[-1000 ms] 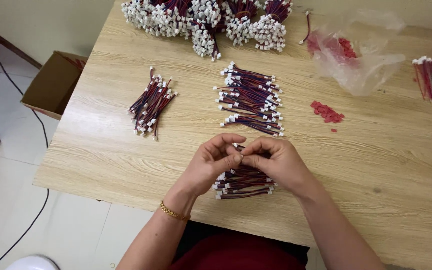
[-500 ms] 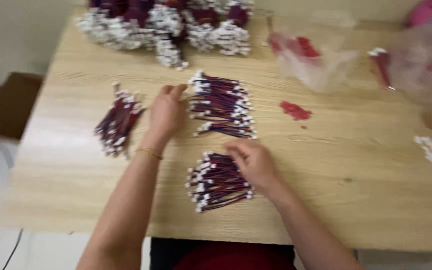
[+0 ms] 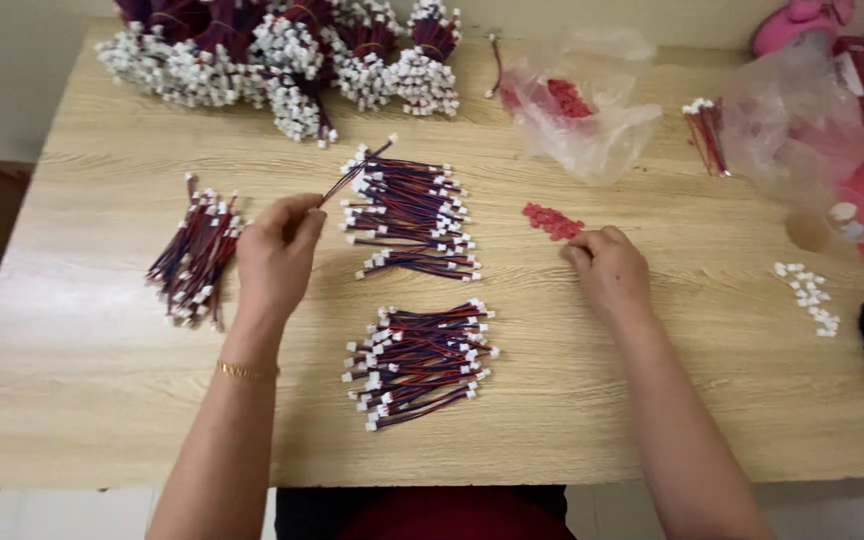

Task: Attaching red plastic clips to the ends of small wire bundles on a workbench

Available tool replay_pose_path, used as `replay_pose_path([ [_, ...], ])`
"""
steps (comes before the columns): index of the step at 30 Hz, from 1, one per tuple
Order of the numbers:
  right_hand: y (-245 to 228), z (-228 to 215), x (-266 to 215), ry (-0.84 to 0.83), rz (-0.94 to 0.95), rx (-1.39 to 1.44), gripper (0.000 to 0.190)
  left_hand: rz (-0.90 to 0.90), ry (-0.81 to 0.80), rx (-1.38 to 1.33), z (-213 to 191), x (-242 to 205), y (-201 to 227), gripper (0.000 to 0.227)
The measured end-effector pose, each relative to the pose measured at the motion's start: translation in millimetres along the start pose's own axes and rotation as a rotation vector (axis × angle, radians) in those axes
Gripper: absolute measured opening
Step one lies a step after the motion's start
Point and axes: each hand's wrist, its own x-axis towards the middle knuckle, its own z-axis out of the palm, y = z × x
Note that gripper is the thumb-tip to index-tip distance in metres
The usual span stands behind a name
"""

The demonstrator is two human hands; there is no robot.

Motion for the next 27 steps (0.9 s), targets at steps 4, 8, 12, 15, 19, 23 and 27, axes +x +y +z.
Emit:
replay_pose_path([
  [4,0.1,3.5,-1.2,-0.023,0.014,-0.027,0.018,-0.066,0.030,-0.335,10.5,-38.1,-5.0,0.023],
  [8,-57.9,-17.0,-25.9,0.091,0.006,0.438,0.013,-0.305,-0.023,-0.610,24.9,-77.2,-3.0,0.025],
  [12,-133.9,-26.3,-51.6,-0.012,-0.038,1.080,0.012,-0.289,-0.070,-0.587,28.7,-98.5,27.1,0.019],
  [15,-173.3,-15.8,-64.9,-0.182,-0.051,1.223,0.015,-0.261,-0.066,-0.640,46.1,-99.3,7.2,0.023],
  [19,-210.2,-15.2,-77.7,-0.351,-0.044,1.344,0.023,-0.282,-0.057,-0.635,42.2,-101.7,1.5,0.020],
  [23,-229.4,-39.0,-75.2,-0.219,-0.212,1.059,0.017,-0.299,-0.049,-0.678,38.3,-106.1,7.3,0.017],
  [27,-228.2,-44.9,-66.5,0.099,-0.540,0.523,0.009,-0.323,-0.068,-0.762,44.2,-110.5,10.6,0.018],
])
